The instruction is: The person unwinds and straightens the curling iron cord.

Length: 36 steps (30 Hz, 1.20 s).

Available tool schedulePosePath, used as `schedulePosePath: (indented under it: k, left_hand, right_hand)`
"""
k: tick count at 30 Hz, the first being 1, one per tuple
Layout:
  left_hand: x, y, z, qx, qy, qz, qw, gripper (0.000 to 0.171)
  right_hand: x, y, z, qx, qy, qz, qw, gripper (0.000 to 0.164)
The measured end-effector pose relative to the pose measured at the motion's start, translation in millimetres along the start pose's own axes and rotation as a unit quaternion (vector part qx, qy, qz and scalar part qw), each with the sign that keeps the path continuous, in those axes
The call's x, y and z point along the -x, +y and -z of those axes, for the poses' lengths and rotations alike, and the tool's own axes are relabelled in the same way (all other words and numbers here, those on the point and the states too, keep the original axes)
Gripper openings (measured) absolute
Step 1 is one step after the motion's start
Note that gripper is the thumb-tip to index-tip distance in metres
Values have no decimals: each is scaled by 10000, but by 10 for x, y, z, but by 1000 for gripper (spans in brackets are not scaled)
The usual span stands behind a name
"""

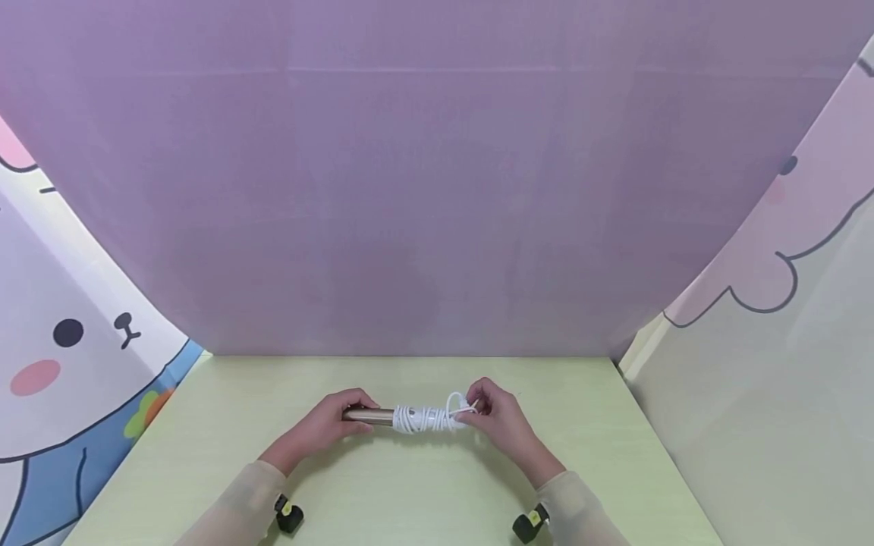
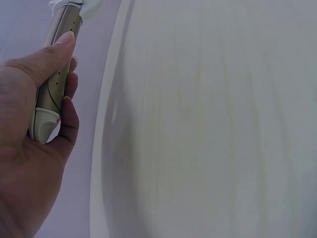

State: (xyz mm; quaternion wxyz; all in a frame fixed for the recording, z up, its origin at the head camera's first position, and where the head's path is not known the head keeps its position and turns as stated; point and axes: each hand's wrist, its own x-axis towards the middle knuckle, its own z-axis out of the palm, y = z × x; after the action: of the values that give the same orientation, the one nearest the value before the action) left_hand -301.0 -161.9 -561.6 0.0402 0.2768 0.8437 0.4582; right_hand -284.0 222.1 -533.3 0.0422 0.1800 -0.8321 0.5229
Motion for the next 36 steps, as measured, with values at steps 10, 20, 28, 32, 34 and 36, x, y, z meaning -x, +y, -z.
schedulePosePath:
  k: [10, 20, 28, 32, 34, 36]
  left_hand:
    - [12, -22, -12, 137, 18, 62, 9999, 29]
    - [42, 6, -7, 32, 26, -34, 10000, 28]
    - [45, -10, 4, -90, 33, -43, 9999, 30]
    - [44, -14, -4, -160, 66, -85, 9998, 31]
    - [46, -17, -8, -184, 85, -119, 9997, 31]
    - [47, -23, -9, -199, 103, -126, 9997, 32]
  right_hand:
    - [-14, -6, 18, -570, -485, -144, 9971, 24]
    - [3, -19, 0, -501, -618, -111, 9968, 13]
    - [11, -9, -23, -459, -737, -166, 9961, 12]
    - [15, -6, -25, -436, -719, -125, 9964, 10]
    - [12, -2, -27, -367, -708, -102, 9968, 10]
    - [7, -1, -28, -299, -712, -59, 9970, 12]
